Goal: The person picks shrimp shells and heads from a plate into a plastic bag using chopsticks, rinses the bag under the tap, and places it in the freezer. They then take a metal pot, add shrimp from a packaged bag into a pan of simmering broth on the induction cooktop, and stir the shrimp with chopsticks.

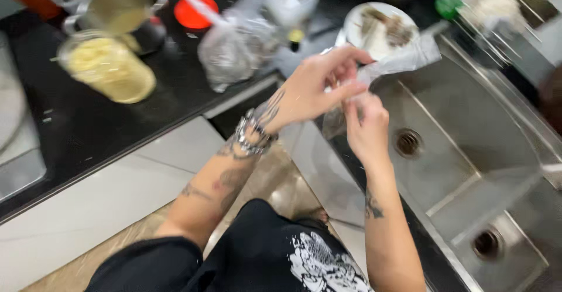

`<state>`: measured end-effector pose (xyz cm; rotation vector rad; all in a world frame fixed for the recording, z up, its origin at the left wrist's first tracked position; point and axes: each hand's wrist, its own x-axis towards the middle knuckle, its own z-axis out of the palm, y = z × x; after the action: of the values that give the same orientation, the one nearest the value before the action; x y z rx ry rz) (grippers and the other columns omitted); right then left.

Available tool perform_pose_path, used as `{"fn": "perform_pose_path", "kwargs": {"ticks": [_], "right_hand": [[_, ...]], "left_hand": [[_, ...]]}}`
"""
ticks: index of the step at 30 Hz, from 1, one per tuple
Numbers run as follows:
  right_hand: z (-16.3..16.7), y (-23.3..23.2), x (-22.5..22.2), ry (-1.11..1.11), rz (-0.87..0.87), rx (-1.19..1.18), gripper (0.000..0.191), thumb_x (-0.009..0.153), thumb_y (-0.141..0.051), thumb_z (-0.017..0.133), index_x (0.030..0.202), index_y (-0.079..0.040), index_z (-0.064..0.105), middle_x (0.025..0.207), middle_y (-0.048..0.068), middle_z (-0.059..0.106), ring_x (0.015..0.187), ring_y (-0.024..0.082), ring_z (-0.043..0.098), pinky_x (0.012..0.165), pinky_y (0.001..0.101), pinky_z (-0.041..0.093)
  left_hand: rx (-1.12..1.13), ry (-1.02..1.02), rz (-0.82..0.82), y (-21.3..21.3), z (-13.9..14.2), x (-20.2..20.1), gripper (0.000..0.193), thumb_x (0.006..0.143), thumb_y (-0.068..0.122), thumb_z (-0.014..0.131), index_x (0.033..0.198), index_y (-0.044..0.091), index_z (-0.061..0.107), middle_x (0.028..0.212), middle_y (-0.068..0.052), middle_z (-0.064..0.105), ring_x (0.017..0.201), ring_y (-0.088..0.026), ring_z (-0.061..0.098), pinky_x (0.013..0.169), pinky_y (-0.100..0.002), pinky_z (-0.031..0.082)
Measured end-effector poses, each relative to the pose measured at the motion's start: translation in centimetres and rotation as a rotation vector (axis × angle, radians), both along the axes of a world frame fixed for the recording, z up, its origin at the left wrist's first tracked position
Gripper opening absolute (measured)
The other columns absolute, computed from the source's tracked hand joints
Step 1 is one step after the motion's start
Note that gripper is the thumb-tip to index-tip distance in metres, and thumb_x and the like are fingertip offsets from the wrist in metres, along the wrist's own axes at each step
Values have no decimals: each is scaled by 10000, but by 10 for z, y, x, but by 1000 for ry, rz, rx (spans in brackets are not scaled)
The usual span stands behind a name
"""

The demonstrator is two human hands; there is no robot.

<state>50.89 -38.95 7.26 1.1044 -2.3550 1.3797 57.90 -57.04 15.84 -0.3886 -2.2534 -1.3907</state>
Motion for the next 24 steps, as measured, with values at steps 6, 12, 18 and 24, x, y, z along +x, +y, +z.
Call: {"fn": "perform_pose_path", "kwargs": {"ticks": [6,12,18,24], "right_hand": [[-25,-171,171,-195,191,88,166,953,-85,595,1015,-70,748,975,121,746,890,300,710,772,386,536],[-46,-290,265,-296,225,107,142,972,-96,609,1005,-63,743,998,91,757,930,241,724,809,343,546],[-43,-305,184,-449,178,157,165,967,-134,601,1024,-65,739,999,55,755,921,180,717,809,305,533],[-27,-331,49,-433,200,63,204,1017,-177,597,1017,-25,732,1115,75,739,1038,174,695,883,293,521]], "left_hand": [[175,-290,340,-206,-75,223,348,954,244,722,1238,62,634,976,-6,696,797,-76,654,725,-247,547],[252,-619,529,-343,-160,352,338,903,271,726,1165,74,647,997,-27,708,790,-102,658,714,-288,551],[216,-495,611,-371,-192,251,461,901,284,744,1268,71,562,1052,-69,712,926,-181,706,818,-329,573],[-123,-496,733,-419,-158,70,1046,761,449,868,1587,257,255,1434,-353,393,1354,-501,358,1106,-540,329]]}}
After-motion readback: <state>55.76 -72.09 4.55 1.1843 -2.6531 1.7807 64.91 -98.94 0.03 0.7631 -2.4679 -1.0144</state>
